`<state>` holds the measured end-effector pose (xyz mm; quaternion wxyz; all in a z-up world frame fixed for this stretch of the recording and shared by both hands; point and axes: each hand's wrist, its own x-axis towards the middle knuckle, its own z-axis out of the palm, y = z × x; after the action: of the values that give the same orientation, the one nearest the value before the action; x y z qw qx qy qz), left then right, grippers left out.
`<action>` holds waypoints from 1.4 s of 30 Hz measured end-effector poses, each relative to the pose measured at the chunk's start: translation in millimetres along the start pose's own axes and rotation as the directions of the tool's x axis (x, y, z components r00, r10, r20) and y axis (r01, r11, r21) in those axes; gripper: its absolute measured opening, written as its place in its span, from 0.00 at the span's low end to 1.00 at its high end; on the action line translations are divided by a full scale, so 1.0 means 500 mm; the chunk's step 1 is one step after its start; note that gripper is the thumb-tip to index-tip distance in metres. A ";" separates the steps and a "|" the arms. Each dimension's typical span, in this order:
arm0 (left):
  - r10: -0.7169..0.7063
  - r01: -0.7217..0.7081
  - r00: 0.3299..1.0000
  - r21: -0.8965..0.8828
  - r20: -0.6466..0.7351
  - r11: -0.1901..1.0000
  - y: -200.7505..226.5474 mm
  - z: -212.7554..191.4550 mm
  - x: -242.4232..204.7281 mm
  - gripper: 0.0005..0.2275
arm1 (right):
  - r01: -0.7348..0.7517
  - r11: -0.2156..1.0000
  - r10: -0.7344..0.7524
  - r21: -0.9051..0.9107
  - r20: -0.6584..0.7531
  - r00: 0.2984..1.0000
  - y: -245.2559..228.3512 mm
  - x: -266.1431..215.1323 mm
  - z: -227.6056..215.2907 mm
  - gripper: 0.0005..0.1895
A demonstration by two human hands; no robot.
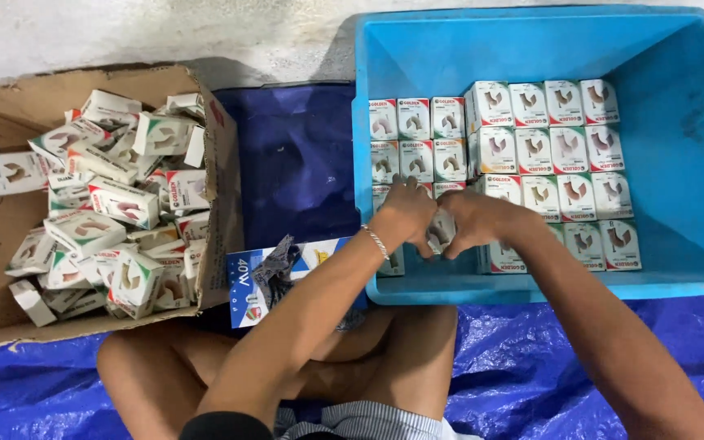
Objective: The person is sorting small product boxes from a cardboard box into a blue plastic crate, marking each box with a black marker before placement.
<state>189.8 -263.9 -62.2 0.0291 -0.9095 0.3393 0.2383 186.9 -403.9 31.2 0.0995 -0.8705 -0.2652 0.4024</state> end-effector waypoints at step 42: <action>0.118 -0.103 0.956 0.068 -0.270 0.992 0.042 0.153 0.058 0.07 | -0.154 0.988 0.157 -0.034 0.222 0.962 -0.023 0.082 0.105 0.13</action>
<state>163.8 -281.0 -140.6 -0.0069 -0.9122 0.3965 0.1027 164.8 -374.3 -25.4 0.0300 -0.8386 -0.2088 0.5023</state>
